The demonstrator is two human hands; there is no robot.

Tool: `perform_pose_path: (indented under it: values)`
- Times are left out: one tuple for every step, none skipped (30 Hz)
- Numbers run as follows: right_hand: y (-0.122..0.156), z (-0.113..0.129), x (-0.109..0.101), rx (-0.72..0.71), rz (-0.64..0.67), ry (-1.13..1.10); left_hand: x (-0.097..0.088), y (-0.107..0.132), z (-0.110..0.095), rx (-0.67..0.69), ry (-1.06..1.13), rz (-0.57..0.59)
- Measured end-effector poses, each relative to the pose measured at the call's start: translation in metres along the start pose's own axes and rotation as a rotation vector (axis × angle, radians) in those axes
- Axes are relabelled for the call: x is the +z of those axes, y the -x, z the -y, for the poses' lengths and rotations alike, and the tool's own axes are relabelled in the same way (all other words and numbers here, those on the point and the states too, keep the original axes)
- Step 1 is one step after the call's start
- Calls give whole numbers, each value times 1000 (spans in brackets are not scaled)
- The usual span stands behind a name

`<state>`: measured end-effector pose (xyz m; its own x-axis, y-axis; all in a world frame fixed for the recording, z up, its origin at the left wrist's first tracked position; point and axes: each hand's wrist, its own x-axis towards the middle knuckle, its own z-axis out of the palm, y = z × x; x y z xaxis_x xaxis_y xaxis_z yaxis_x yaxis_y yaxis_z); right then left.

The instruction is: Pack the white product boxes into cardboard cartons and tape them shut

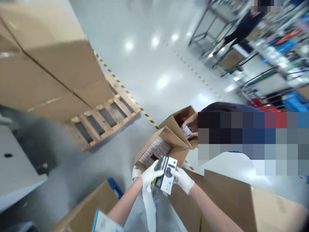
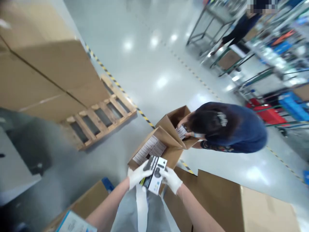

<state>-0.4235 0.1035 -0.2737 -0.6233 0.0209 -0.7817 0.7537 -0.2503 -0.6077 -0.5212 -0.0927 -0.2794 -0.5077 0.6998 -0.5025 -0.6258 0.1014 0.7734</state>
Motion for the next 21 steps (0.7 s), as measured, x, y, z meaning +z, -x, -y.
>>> perform_pose_path:
  values:
    - [26,7,9,-22,28,-120,9,21,-7,39,61,51]
    - [51,12,18,-60,31,-212,18,39,-15,58,91,51]
    - [73,17,27,-114,18,-270,26,55,-23,68,102,47]
    - [94,20,35,-177,3,-314,34,70,-32,75,99,43]
    - [113,23,42,-242,1,-353,42,83,-42,75,84,40]
    - [131,23,47,-300,15,-388,50,94,-51,72,59,47]
    - [147,23,50,-344,40,-417,59,104,-60,68,23,62]
    - [162,20,50,-374,60,-441,68,113,-68,60,-22,77]
    - [175,15,49,-396,71,-461,78,121,-75,45,-76,93]
    - [187,9,45,-420,75,-478,89,126,-80,28,-138,106]
    - [199,1,39,-446,72,-494,101,130,-83,10,-207,117]
    - [211,-9,32,-476,55,-508,114,132,-85,-3,-284,126]
    - [223,-19,24,-507,21,-516,128,132,-85,-8,-365,138]
    - [236,-31,15,-534,-26,-526,144,131,-84,-3,-451,157]
    - [250,-42,6,-552,-82,-539,162,128,-82,10,-535,184]
    - [264,-55,-4,-562,-144,-557,182,125,-79,27,-614,220]
    - [278,-68,-13,-567,-207,-581,203,123,-76,39,-683,270]
    - [292,-82,-21,-574,-263,-612,226,122,-73,49,-741,327]
    - [307,-96,-29,-587,-314,-651,249,124,-69,55,-789,390]
    - [321,-110,-35,-607,-367,-692,273,127,-65,60,-830,454]
    - [334,-125,-39,-627,-420,-730,295,132,-61,62,-864,513]
